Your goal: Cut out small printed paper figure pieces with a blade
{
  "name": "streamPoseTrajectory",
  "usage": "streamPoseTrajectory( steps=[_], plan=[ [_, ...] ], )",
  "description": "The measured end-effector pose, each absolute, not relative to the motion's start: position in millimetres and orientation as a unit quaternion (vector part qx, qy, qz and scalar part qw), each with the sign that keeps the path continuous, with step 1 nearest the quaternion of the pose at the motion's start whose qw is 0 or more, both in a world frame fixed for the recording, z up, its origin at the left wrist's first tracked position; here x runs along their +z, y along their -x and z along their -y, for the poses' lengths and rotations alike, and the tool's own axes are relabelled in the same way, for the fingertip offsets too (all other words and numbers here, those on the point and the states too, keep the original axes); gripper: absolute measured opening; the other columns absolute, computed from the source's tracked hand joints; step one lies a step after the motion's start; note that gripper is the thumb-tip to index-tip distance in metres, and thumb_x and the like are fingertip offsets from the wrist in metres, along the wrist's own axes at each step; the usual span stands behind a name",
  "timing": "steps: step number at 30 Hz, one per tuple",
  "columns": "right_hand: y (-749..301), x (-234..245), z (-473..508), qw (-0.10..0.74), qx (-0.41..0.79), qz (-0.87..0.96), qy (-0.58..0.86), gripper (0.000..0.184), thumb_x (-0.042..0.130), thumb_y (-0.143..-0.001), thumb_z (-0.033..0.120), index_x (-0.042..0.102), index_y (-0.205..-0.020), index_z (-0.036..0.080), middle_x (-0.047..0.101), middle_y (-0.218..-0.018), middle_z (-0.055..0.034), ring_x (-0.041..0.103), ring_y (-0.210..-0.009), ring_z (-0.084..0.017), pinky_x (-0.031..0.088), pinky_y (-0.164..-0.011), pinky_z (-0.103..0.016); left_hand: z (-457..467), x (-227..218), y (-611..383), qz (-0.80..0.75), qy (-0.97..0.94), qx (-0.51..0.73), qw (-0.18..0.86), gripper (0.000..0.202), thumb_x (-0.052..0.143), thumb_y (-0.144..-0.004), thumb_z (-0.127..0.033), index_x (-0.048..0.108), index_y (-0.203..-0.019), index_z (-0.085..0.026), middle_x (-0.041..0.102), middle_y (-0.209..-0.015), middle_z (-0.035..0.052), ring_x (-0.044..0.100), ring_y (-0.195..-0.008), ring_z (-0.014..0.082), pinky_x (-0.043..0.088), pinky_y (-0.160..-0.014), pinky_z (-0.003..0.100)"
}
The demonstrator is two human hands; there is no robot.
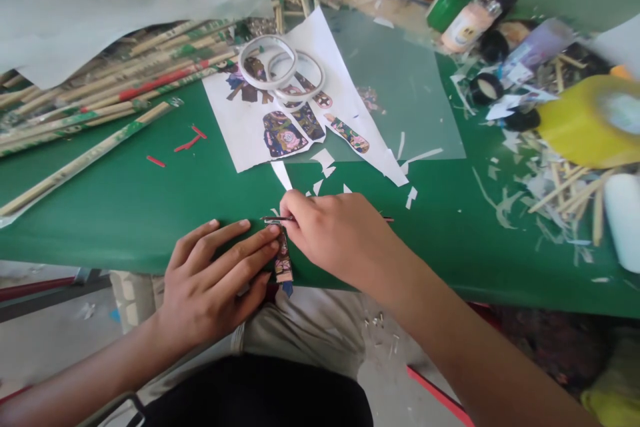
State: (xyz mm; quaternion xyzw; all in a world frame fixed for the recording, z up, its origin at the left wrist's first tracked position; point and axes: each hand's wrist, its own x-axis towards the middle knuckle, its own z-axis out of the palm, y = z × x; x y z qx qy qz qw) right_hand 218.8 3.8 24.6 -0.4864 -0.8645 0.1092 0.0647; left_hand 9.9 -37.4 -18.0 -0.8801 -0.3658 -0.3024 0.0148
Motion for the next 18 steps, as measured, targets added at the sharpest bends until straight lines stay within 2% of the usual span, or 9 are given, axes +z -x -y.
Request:
streamPoseTrajectory(
  steps=[5, 10, 12, 15, 18],
  plan=[
    [-227.5, 22.8, -3.9, 0.081, 0.064, 0.857, 0.505, 0.014, 0.047, -0.091, 0.024, 0.059, -0.085, 0.020, 0.058, -0.056, 0.0041, 0.051, -0.046, -0.011, 0.024, -0.045, -0.023, 37.6, -17.6, -9.8, 0.367, 0.879, -0.303, 0.016, 0.029, 0.063, -0.087, -0.023, 0.066, -0.115, -0.023, 0.071, -0.122, -0.0051, 0.064, -0.108, 0.0206, 0.042, -0.100, 0.039],
    [-233.4, 33.6, -6.5, 0.116, -0.077, 0.767, 0.626, 0.021, 0.048, -0.091, 0.020, 0.061, -0.107, 0.017, 0.068, -0.074, -0.0043, 0.055, -0.051, -0.014, 0.023, -0.045, -0.026, 39.9, -15.9, -12.3, 0.378, 0.876, -0.299, 0.009, 0.029, 0.063, -0.087, -0.021, 0.066, -0.117, -0.024, 0.070, -0.123, -0.0038, 0.064, -0.108, 0.0213, 0.041, -0.102, 0.041],
    [-230.1, 36.7, -3.8, 0.122, -0.037, 0.784, 0.607, 0.017, 0.048, -0.093, 0.023, 0.062, -0.100, 0.017, 0.067, -0.072, -0.0031, 0.055, -0.052, -0.013, 0.026, -0.045, -0.025, 41.1, -15.3, -13.9, 0.381, 0.876, -0.295, 0.008, 0.031, 0.063, -0.088, -0.022, 0.066, -0.119, -0.025, 0.071, -0.122, -0.0030, 0.064, -0.108, 0.0213, 0.040, -0.102, 0.041],
    [-222.7, 35.4, 5.2, 0.127, 0.084, 0.817, 0.556, 0.015, 0.047, -0.094, 0.022, 0.061, -0.090, 0.020, 0.061, -0.061, 0.0027, 0.054, -0.049, -0.011, 0.032, -0.046, -0.023, 41.8, -14.1, -15.1, 0.382, 0.876, -0.295, 0.005, 0.030, 0.063, -0.089, -0.022, 0.066, -0.119, -0.025, 0.073, -0.117, -0.0017, 0.063, -0.107, 0.0215, 0.040, -0.102, 0.041],
    [-218.9, 32.8, 19.6, 0.165, 0.120, 0.804, 0.558, 0.017, 0.046, -0.092, 0.016, 0.062, -0.097, 0.019, 0.071, -0.080, -0.0010, 0.064, -0.063, -0.012, 0.041, -0.053, -0.023, 39.6, -11.3, -13.0, 0.385, 0.875, -0.294, -0.003, 0.027, 0.065, -0.089, -0.027, 0.068, -0.116, -0.023, 0.075, -0.104, 0.0007, 0.061, -0.098, 0.0214, 0.041, -0.098, 0.040]
  ],
)
